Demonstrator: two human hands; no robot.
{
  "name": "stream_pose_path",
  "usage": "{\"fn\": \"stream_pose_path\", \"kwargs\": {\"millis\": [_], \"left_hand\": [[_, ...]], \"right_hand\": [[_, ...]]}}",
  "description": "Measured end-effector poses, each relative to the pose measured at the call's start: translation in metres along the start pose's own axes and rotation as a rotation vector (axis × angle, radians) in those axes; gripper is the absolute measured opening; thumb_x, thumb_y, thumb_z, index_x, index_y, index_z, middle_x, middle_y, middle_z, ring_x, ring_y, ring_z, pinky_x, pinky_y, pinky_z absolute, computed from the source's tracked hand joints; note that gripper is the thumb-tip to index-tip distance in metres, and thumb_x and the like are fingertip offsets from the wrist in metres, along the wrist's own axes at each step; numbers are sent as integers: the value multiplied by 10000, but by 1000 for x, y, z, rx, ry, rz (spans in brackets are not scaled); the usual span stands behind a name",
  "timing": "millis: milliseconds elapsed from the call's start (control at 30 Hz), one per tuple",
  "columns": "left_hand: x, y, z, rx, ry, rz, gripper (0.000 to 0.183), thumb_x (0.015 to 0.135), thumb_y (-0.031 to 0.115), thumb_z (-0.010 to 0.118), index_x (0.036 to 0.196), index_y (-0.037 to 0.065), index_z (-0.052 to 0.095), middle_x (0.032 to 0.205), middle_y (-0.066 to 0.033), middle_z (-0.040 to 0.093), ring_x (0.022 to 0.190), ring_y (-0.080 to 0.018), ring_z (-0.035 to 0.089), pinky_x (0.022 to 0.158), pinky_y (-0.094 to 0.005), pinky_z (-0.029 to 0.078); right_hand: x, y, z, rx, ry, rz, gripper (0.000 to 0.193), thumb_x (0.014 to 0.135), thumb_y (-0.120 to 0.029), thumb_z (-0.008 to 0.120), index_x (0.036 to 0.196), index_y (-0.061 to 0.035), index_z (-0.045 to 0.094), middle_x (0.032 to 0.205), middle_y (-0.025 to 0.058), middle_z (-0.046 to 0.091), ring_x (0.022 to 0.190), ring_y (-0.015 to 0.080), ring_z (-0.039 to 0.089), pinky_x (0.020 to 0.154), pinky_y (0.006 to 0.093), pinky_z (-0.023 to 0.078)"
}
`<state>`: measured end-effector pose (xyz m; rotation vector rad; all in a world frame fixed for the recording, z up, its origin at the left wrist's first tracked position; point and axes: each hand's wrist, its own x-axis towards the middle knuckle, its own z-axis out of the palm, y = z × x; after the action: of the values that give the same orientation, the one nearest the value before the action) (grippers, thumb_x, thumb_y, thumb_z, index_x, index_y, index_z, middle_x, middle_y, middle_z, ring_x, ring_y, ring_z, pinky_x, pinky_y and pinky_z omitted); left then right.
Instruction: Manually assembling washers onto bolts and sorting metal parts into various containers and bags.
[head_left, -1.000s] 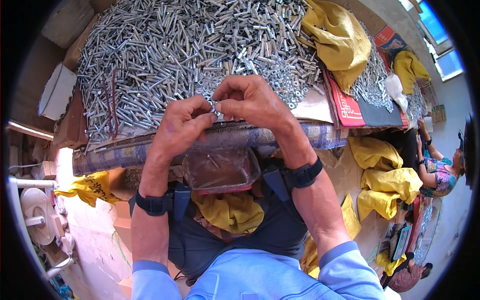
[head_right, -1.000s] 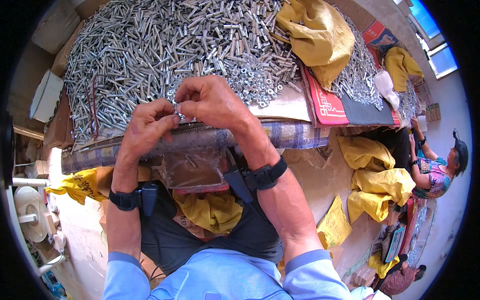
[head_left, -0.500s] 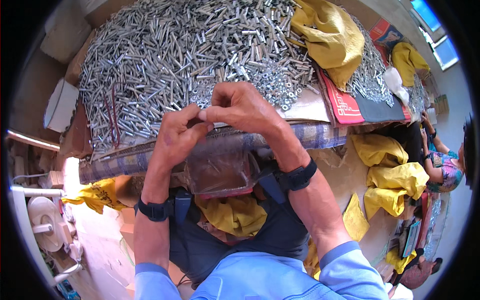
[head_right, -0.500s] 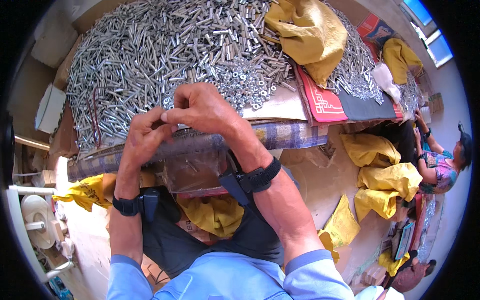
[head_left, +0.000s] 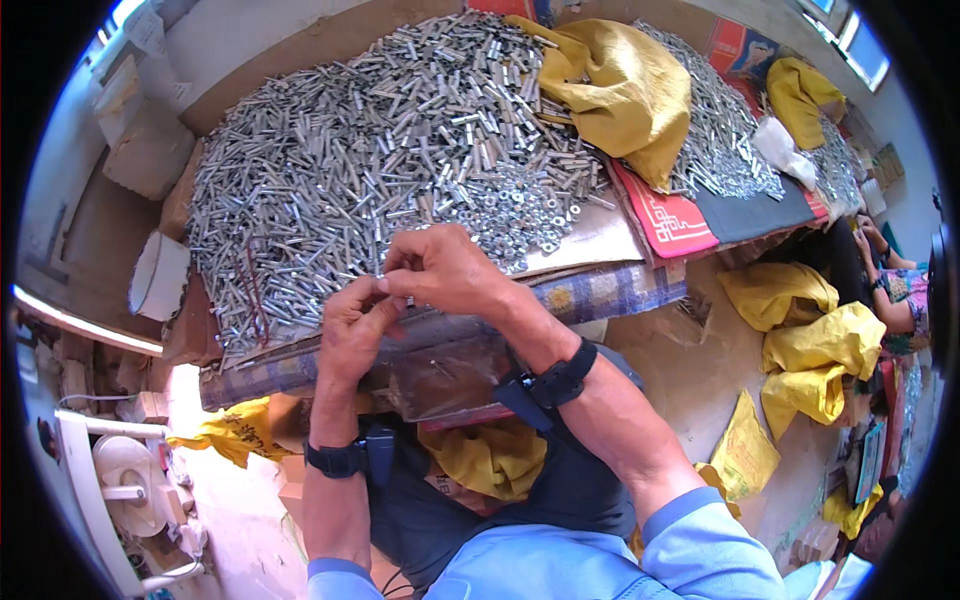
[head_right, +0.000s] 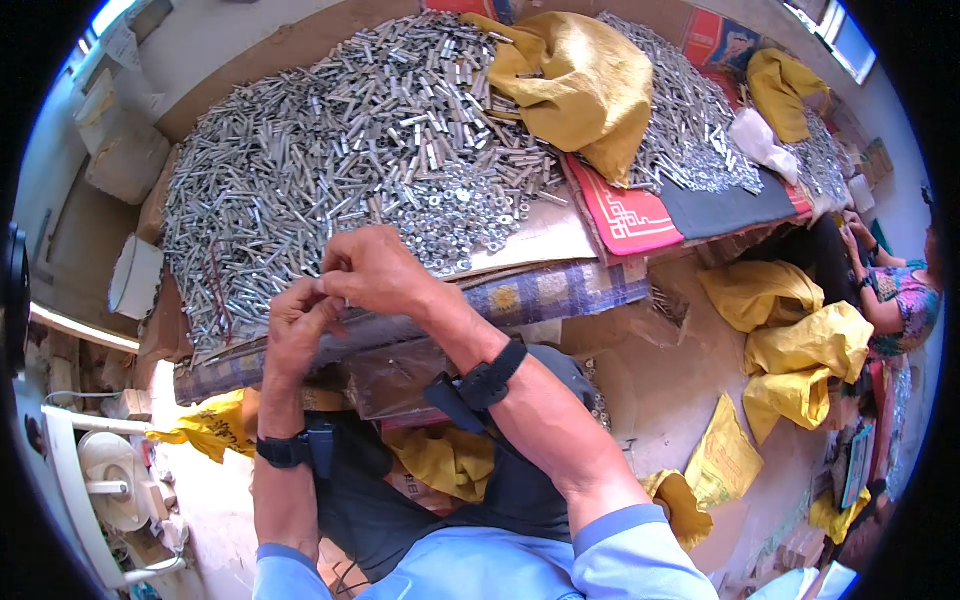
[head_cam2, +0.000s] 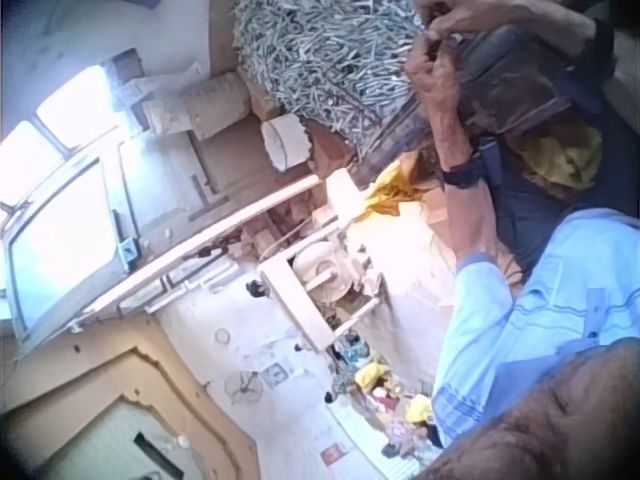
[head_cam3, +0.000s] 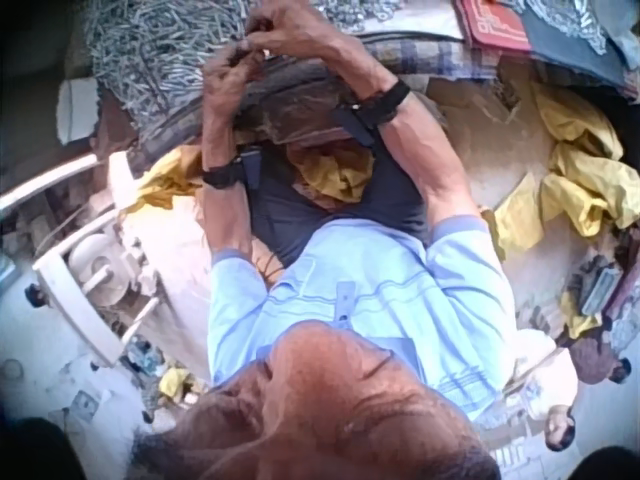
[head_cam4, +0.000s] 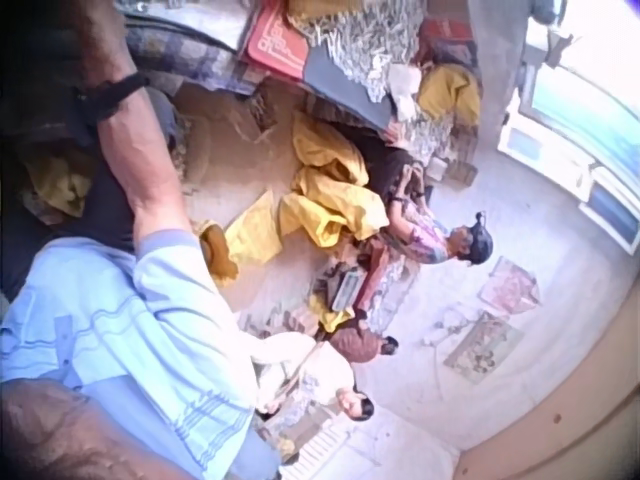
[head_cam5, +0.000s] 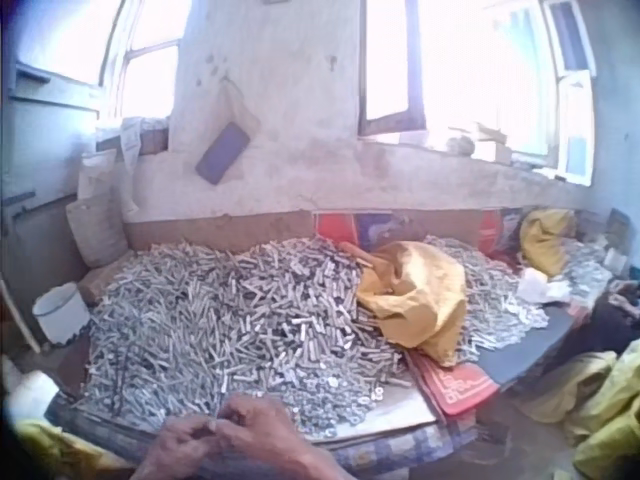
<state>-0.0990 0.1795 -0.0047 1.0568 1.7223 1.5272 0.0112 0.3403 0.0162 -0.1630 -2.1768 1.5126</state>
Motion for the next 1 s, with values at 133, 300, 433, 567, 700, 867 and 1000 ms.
{"fn": "stream_pose_path", "kwargs": {"millis": [133,300,433,567,700,867,1000], "left_hand": [[-14,8,4,-26,-28,-75,101,918,38,649,1000,-14,680,913,-76,709,733,-116,657,577,-243,558],[-28,10,8,-75,4,-66,110,891,48,687,991,2,691,904,-67,709,747,-110,660,584,-235,551],[-35,14,18,-42,56,-64,128,885,16,677,1012,-2,677,902,-69,704,759,-104,663,587,-229,551],[-36,20,23,-92,68,-104,69,888,7,677,955,-1,664,872,-51,685,747,-87,639,586,-236,569],[-40,24,25,-75,104,-117,62,884,18,684,936,-4,660,867,-50,682,723,-90,639,575,-239,563],[-51,20,17,-38,51,-110,84,870,30,707,935,-10,670,851,-54,701,627,-96,646,555,-224,529],[-55,22,23,-35,121,-137,80,846,31,723,894,-12,675,808,-49,695,616,-83,639,517,-225,508]], "right_hand": [[-5,-6,-6,155,-206,78,145,817,-72,673,901,46,682,709,82,692,654,108,662,587,263,524],[-8,-14,-6,176,-257,124,147,796,-85,680,866,45,679,678,77,683,610,114,656,560,272,517],[-11,-17,-12,140,-255,142,164,784,-126,709,805,33,675,656,84,675,581,121,639,540,271,497],[-13,-9,-9,34,-187,-42,202,788,-160,739,819,32,685,662,85,671,590,120,633,550,272,497],[-15,-14,-7,186,-258,154,184,779,-133,714,845,37,696,658,84,672,589,130,637,568,281,506],[-15,-15,-8,151,-390,90,178,821,-80,646,939,47,687,712,66,678,640,98,648,580,253,516],[-20,-24,-6,132,-332,91,184,764,-84,651,886,41,708,673,110,693,614,145,690,562,288,522]]}}
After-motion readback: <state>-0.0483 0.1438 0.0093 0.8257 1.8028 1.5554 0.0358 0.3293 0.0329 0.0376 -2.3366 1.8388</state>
